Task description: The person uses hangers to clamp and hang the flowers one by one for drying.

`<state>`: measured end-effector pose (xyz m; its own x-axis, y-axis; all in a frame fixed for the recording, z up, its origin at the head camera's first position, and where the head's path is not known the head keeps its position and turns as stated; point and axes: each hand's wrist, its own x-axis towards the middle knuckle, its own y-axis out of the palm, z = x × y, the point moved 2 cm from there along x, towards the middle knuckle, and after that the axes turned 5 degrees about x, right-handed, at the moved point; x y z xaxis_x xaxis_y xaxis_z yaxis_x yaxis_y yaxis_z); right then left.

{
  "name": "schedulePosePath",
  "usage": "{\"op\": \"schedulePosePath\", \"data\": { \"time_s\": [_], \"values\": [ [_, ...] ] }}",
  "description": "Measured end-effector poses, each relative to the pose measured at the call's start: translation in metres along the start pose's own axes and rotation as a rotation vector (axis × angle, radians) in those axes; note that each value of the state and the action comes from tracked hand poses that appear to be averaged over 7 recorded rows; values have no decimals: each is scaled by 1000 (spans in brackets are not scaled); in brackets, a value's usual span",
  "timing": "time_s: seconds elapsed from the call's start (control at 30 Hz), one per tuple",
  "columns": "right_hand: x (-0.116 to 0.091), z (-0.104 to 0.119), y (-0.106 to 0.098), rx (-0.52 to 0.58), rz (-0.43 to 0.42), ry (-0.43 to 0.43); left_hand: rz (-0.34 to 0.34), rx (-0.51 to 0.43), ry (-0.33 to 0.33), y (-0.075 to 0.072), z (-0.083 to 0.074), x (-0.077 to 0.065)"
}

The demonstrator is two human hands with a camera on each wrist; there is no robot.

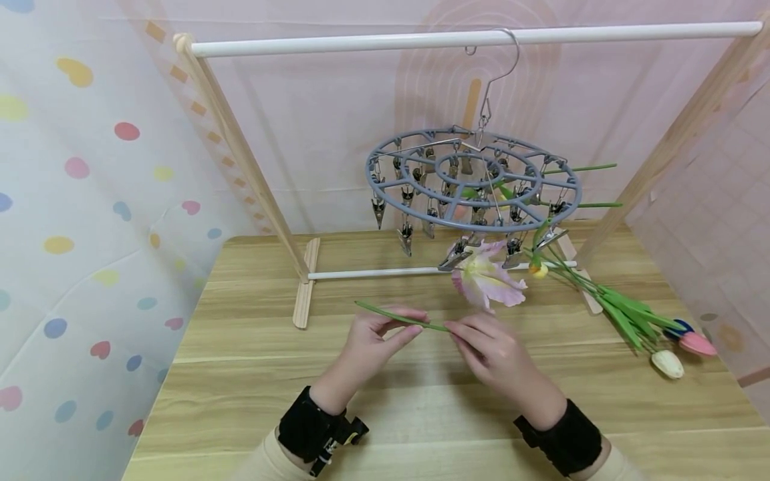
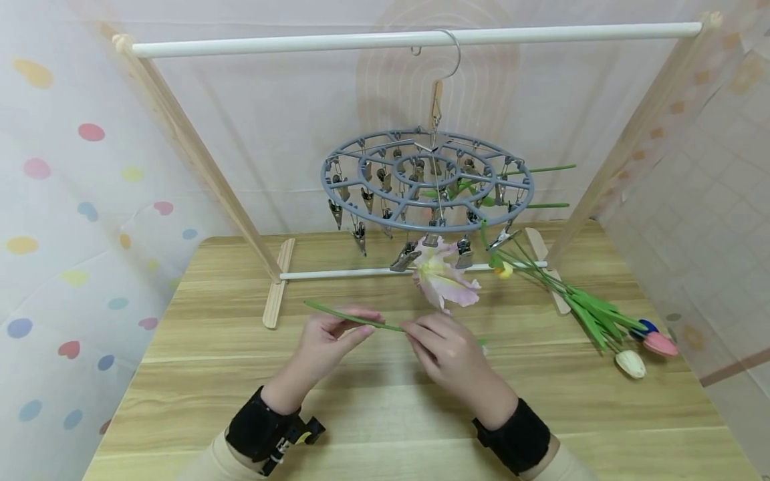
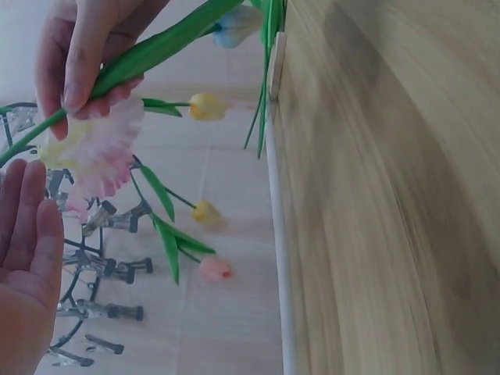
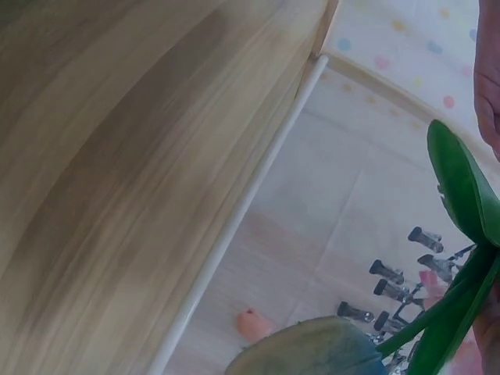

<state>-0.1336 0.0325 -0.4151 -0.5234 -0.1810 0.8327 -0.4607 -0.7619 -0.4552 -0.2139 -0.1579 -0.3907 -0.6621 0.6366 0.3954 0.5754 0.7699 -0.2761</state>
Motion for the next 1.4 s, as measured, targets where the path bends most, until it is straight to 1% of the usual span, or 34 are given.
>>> {"op": "schedulePosePath", "data": {
  "time_s": [0.13, 0.33, 0.43, 0.63, 0.87, 1.03, 1.13, 1.23, 1.4],
  "values": [
    [0, 1, 3, 5, 2, 20, -51, -26, -10, 2, 1, 0],
    [-1, 0, 7, 24, 25, 90, -145, -76, -42, 3, 2, -2],
    [0, -1, 9, 21, 26, 110, -165, -108, -38, 2, 2, -1],
    [5, -3, 14, 20, 22, 112, -190, -139, -18, 0, -1, 0],
    [11, -4, 19, 36, 50, 149, -217, -113, -7, -7, -1, 0],
    [16, -6, 23, 28, 52, 154, -241, -92, 2, -13, 0, 1],
    [21, -6, 23, 25, 68, 181, -264, -74, 15, -17, 0, 1],
    [27, -5, 24, 32, 92, 209, -315, -61, 1, -24, 0, 0],
    [37, -5, 27, 29, 103, 218, -443, -37, -34, -40, 2, -3]
  ]
}}
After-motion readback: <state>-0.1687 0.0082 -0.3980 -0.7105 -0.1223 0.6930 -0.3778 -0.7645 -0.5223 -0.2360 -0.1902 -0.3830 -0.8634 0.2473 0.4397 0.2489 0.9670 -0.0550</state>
